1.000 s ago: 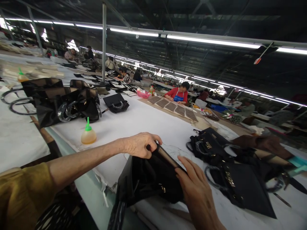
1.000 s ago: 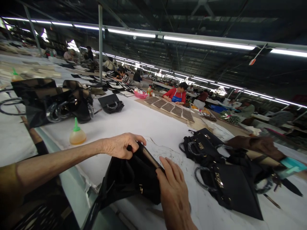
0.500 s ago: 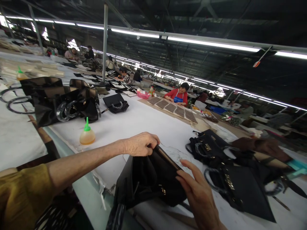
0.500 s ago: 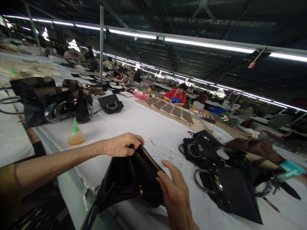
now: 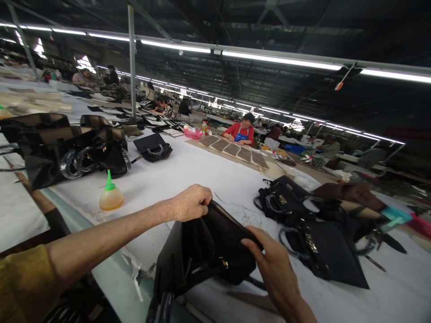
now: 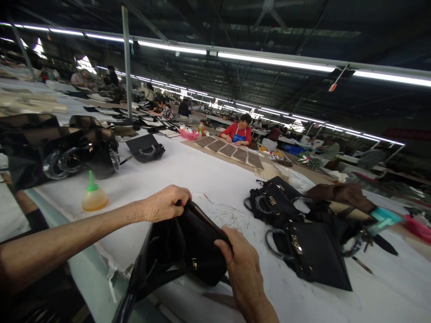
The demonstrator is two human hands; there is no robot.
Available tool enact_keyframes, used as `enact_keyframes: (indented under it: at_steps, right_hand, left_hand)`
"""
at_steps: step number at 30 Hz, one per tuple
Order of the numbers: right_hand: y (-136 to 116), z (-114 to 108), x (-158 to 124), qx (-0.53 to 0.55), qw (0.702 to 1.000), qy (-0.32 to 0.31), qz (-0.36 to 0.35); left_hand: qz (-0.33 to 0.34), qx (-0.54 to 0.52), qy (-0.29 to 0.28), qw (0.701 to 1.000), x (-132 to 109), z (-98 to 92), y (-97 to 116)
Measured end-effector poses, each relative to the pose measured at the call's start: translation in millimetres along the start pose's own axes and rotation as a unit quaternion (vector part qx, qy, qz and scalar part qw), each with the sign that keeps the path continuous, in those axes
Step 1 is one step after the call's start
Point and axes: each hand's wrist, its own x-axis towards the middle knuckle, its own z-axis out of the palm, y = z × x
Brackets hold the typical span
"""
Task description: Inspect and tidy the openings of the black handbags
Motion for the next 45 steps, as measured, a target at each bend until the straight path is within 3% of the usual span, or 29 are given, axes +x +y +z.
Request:
enact_keyframes:
  at_steps: [6, 11, 17, 22, 27, 33, 45]
  right_hand:
    - [-3, -1, 1, 0.005, 1.000, 0.017, 0.020]
    - [-8, -2, 2, 0.015, 0.995, -0.014, 0.100]
    - [-6, 1, 3, 0.027, 0.993, -0.018, 0.115]
    - [-4, -2, 6, 0.031, 0.988, -0.060, 0.141]
    - [-9, -9, 14, 0.133, 0.969, -0.127, 0.166]
    - [-12, -14, 19, 0.276, 0.925, -0.200, 0.167]
    - [-7, -9, 13, 0.288, 0.933, -0.167, 0.138]
  left_hand:
    - [-0.018, -0.001, -0.003, 1.000, 1, 0.6, 0]
    - [-0.038, -0.012, -0.005, 0.999, 1, 1.2, -3]
    - [-0.060, -0.025, -0.006, 0.998, 0, 0.9, -8]
    - [-0.059, -0.014, -0.006, 0.998, 1, 2.1, -9]
    - [-0.061, -0.009, -0.007, 0.998, 2, 1.0, -8]
    - [-0.067, -0.019, -0.002, 0.998, 3, 2.3, -8]
    - [-0.090, -0.058, -0.015, 0.994, 8, 2.5, -11]
